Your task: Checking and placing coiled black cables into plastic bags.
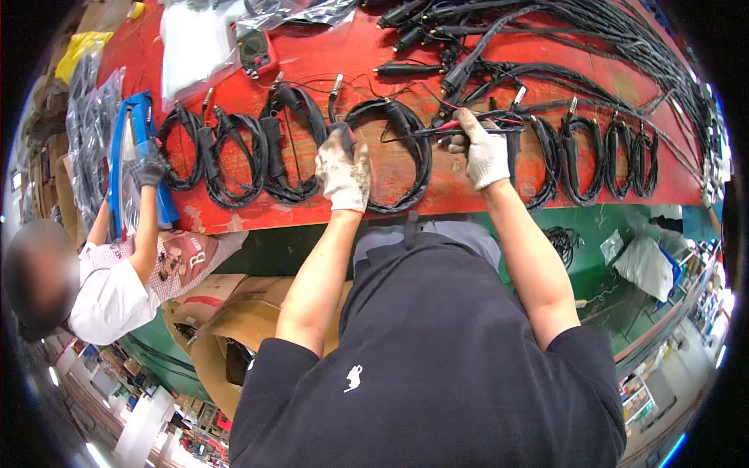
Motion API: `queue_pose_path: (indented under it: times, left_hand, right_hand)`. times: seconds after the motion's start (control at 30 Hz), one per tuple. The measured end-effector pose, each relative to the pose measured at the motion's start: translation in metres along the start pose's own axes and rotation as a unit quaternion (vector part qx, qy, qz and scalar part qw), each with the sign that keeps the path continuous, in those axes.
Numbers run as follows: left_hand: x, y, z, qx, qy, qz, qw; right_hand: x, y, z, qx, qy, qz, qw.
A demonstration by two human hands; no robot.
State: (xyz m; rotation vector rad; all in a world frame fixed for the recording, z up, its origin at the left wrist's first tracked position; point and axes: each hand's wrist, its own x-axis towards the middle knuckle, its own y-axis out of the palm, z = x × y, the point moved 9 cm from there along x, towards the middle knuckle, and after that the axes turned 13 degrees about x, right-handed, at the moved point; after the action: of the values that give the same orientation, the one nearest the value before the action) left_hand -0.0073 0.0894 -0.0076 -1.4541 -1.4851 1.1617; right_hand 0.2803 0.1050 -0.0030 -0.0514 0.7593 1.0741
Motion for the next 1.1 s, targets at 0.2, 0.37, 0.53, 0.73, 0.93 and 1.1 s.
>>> queue_pose_path:
  times: [0.2,0.37,0.53,0.73,0.93,1.1]
  left_hand:
    - [0.005,0.006,0.011,0.182,-0.146,0.082,0.969]
    - [0.017,0.009,0.017,0.167,-0.226,0.042,0.959]
    - [0.011,0.011,0.022,0.139,-0.281,0.032,0.949]
    - [0.006,0.016,0.025,0.112,-0.299,0.032,0.947]
    - [0.011,0.017,0.026,0.088,-0.312,0.027,0.945]
    - [0.006,0.02,0.031,0.062,-0.319,0.028,0.945]
  right_hand:
    - [0.0,0.018,0.018,-0.028,-0.037,0.024,0.999]
    - [-0.014,0.026,0.019,-0.055,-0.048,0.061,0.995]
    - [-0.025,0.028,0.027,-0.037,-0.049,0.089,0.994]
    - [-0.02,0.014,0.027,-0.025,-0.031,0.07,0.997]
    - [-0.013,0.013,0.029,-0.087,-0.044,0.081,0.992]
    - [-0.018,0.039,0.034,-0.097,-0.065,0.101,0.988]
